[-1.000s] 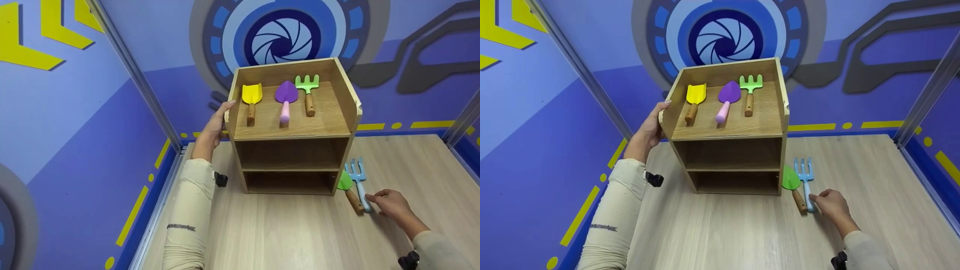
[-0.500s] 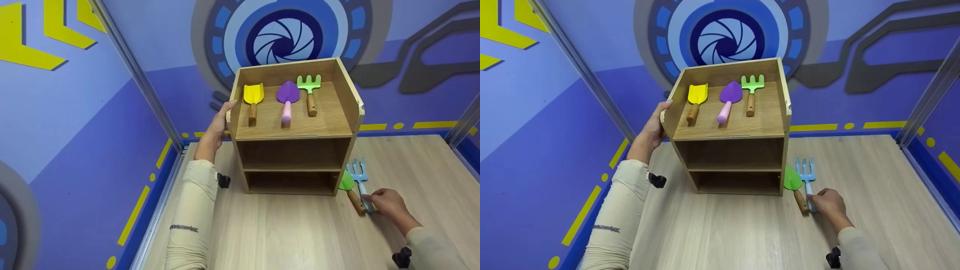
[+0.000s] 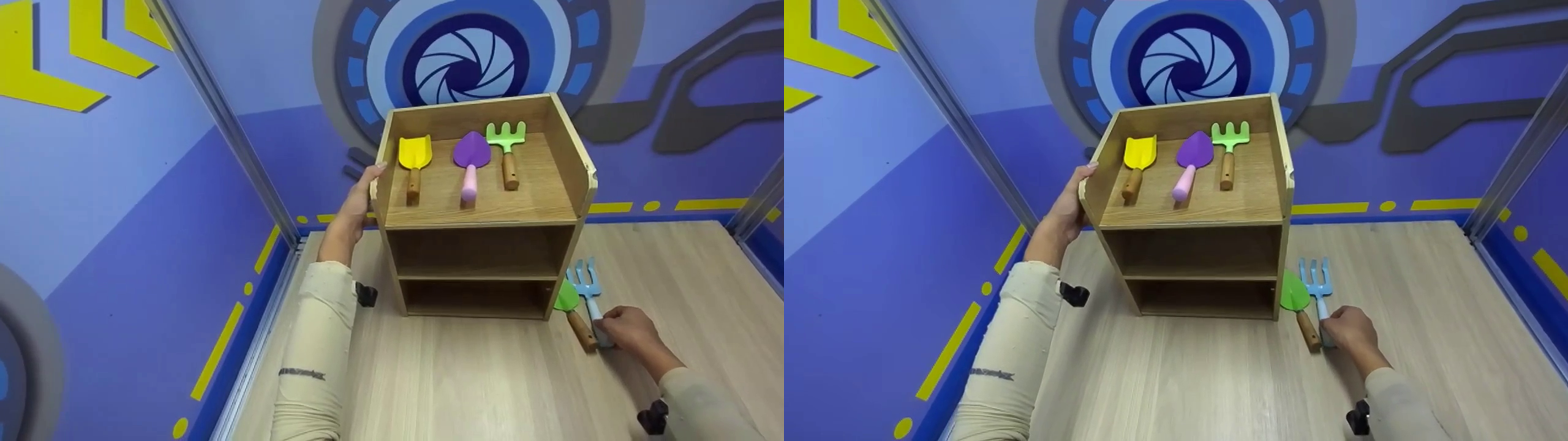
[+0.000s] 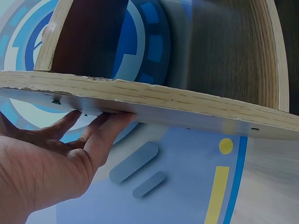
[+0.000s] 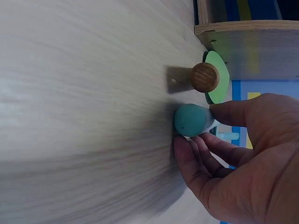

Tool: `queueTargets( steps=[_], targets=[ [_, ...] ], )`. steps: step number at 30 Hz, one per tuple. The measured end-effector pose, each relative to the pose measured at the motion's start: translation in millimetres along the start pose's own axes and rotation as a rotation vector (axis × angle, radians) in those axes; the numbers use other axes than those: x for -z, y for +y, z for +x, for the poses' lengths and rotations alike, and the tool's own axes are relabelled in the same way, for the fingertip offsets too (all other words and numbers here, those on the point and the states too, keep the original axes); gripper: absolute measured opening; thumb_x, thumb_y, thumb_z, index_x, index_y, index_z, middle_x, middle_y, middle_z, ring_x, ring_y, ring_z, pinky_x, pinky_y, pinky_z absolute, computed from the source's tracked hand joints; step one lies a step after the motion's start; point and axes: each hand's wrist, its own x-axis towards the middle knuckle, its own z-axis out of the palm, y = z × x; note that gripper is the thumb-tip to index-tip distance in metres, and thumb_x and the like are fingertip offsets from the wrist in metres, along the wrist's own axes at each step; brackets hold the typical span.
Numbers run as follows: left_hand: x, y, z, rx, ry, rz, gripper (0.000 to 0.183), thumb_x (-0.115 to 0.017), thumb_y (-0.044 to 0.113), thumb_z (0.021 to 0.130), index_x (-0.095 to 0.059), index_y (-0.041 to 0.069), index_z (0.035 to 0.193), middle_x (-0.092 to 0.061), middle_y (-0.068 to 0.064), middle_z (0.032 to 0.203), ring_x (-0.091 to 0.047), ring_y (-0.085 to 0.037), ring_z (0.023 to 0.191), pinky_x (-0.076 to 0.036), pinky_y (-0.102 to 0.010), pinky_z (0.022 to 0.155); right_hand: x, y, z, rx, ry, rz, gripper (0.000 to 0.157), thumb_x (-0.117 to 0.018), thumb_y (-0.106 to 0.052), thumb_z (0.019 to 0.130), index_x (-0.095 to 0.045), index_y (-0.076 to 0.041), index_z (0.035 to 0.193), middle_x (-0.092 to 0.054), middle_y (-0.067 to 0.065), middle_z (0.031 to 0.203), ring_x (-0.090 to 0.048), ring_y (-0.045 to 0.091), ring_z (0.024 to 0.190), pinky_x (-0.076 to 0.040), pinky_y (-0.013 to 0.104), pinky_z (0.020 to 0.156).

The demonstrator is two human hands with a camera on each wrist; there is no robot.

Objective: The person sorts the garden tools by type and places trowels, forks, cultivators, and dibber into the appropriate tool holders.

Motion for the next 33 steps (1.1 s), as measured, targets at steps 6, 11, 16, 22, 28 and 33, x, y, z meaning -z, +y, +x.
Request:
queueTargets(
  steps=[6, 11, 16, 22, 28, 33],
  targets=[
    [-0.7, 0.1, -1.6, -0.025, -0.012, -0.011, 0.086, -0.054, 0.078, 0.087, -0.054, 0.022, 0.152, -0.063, -0.012, 0.142, -0.063, -0.029, 0.125, -0.052, -0.048, 0.102, 0.2, -3.7, 0.8, 0.046, 0.025, -0.111, 0.038, -0.059, -0.021, 0.093, -0.067, 0.014, 0.107, -0.070, 0.019, 0.090, -0.062, 0.025, 0.076, -0.048, 0.033, 0.058],
    [-1.5, -1.1, -1.6, -0.015, -0.003, 0.002, 0.090, -0.054, 0.080, 0.085, -0.051, 0.023, 0.156, -0.060, -0.010, 0.146, -0.060, -0.027, 0.129, -0.049, -0.048, 0.105, -1.7, -8.2, 0.6, 0.065, 0.005, -0.203, 0.026, -0.057, -0.017, 0.090, -0.065, 0.007, 0.093, -0.064, 0.009, 0.077, -0.056, 0.022, 0.067, -0.042, 0.033, 0.056],
    [-1.8, -1.1, -1.6, -0.019, -0.003, 0.011, 0.094, -0.054, 0.080, 0.086, -0.046, 0.023, 0.160, -0.055, -0.010, 0.154, -0.056, -0.029, 0.137, -0.045, -0.053, 0.114, -2.3, -13.7, -0.1, 0.077, -0.049, -0.267, 0.017, -0.058, -0.012, 0.087, -0.057, 0.004, 0.091, -0.057, 0.009, 0.075, -0.052, 0.022, 0.066, -0.040, 0.034, 0.056],
    [-2.2, -1.6, -1.3, -0.021, -0.004, 0.015, 0.094, -0.053, 0.081, 0.086, -0.045, 0.025, 0.161, -0.054, -0.010, 0.155, -0.055, -0.030, 0.138, -0.045, -0.054, 0.115, 1.5, -12.6, 2.7, 0.052, -0.116, -0.264, 0.024, -0.063, -0.013, 0.086, -0.054, 0.007, 0.096, -0.055, 0.010, 0.078, -0.053, 0.022, 0.068, -0.042, 0.033, 0.057],
    [-1.3, -2.8, -0.9, -0.015, -0.003, 0.005, 0.090, -0.053, 0.079, 0.087, -0.051, 0.023, 0.157, -0.059, -0.011, 0.150, -0.059, -0.028, 0.133, -0.047, -0.051, 0.112, 8.9, -3.6, 4.6, 0.038, -0.201, -0.056, 0.028, -0.061, -0.017, 0.095, -0.060, 0.010, 0.102, -0.059, 0.008, 0.084, -0.058, 0.019, 0.071, -0.053, 0.033, 0.060],
    [0.2, -1.6, -0.1, -0.013, -0.006, -0.014, 0.086, -0.054, 0.076, 0.089, -0.051, 0.023, 0.157, -0.060, -0.012, 0.149, -0.061, -0.029, 0.131, -0.049, -0.051, 0.111, 14.5, 9.8, 5.7, 0.013, -0.327, 0.191, 0.031, -0.058, -0.019, 0.103, -0.065, 0.010, 0.114, -0.065, 0.002, 0.092, -0.062, 0.014, 0.081, -0.058, 0.032, 0.070]
  ],
)
